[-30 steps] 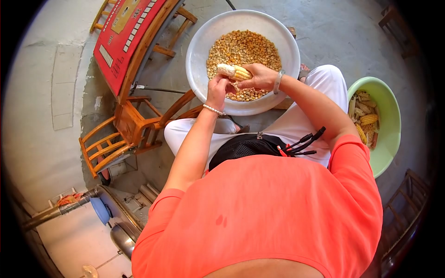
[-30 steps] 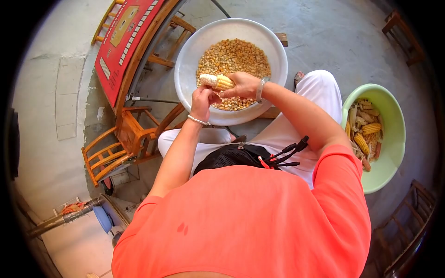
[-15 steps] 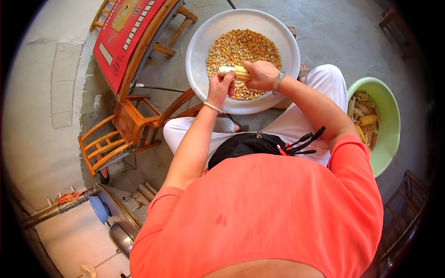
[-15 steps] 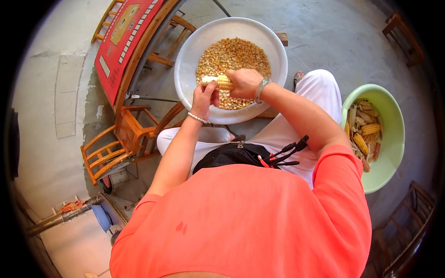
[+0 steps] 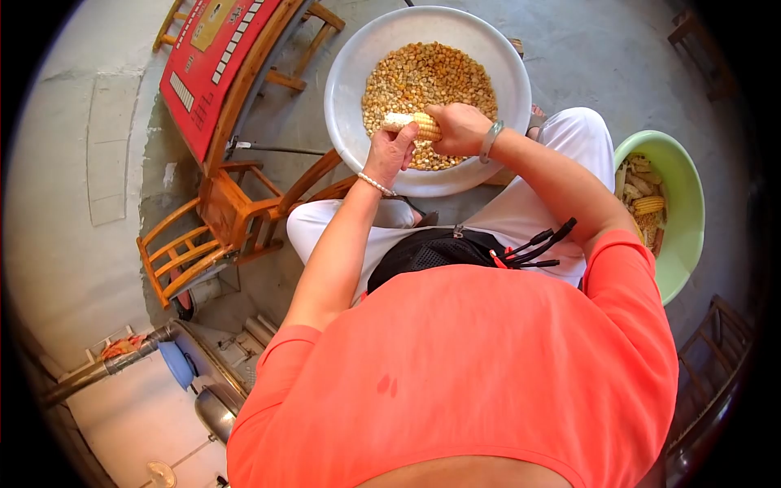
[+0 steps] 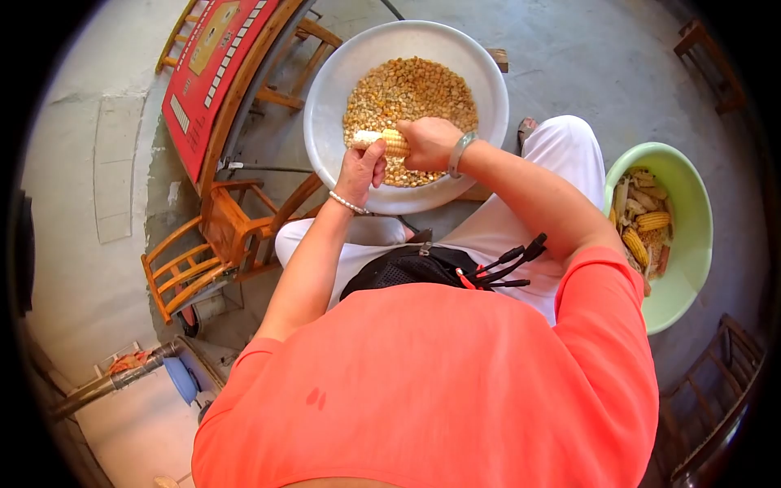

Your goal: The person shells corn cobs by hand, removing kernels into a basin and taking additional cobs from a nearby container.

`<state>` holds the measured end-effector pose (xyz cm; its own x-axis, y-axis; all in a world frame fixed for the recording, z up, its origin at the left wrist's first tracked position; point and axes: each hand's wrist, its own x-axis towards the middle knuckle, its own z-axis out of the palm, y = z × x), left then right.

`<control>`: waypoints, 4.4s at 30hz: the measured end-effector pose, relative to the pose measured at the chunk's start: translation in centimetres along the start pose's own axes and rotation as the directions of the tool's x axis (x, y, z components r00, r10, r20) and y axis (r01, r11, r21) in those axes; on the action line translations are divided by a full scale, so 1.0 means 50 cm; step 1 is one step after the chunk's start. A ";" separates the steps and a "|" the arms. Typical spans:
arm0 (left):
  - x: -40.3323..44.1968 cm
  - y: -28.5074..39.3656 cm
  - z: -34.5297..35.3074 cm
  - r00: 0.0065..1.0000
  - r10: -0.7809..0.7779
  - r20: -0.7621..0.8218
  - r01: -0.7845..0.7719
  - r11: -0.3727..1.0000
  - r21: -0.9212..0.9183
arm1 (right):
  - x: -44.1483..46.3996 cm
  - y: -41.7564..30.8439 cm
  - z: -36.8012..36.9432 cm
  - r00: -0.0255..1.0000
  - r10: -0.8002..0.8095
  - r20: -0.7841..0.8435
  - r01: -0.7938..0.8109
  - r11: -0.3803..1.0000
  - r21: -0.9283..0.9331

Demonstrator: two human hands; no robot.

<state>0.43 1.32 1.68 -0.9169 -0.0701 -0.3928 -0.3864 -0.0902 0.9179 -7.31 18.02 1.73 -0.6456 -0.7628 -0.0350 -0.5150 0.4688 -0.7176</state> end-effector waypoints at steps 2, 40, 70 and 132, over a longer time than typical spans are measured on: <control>-0.005 0.012 0.008 1.000 -0.017 -0.016 0.018 1.000 0.024 | 0.000 0.000 0.001 1.000 -0.006 0.001 0.006 1.000 0.024; -0.002 -0.003 0.008 0.989 0.135 -0.058 -0.130 0.988 0.086 | 0.001 0.004 -0.026 0.999 0.045 -0.018 -0.046 0.996 -0.077; 0.001 -0.005 -0.001 1.000 -0.004 0.017 0.004 1.000 0.023 | 0.002 0.001 -0.010 0.998 0.045 0.047 -0.049 0.995 0.089; -0.008 0.009 -0.002 0.999 -0.007 0.053 0.010 0.999 -0.052 | 0.004 0.014 0.005 0.997 -0.063 0.050 0.055 0.988 0.144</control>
<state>0.63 1.20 2.26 -0.9180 -0.0163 -0.3962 -0.3901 -0.1420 0.9098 -7.67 18.07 1.07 -0.5829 -0.8122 -0.0248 -0.4632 0.3572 -0.8111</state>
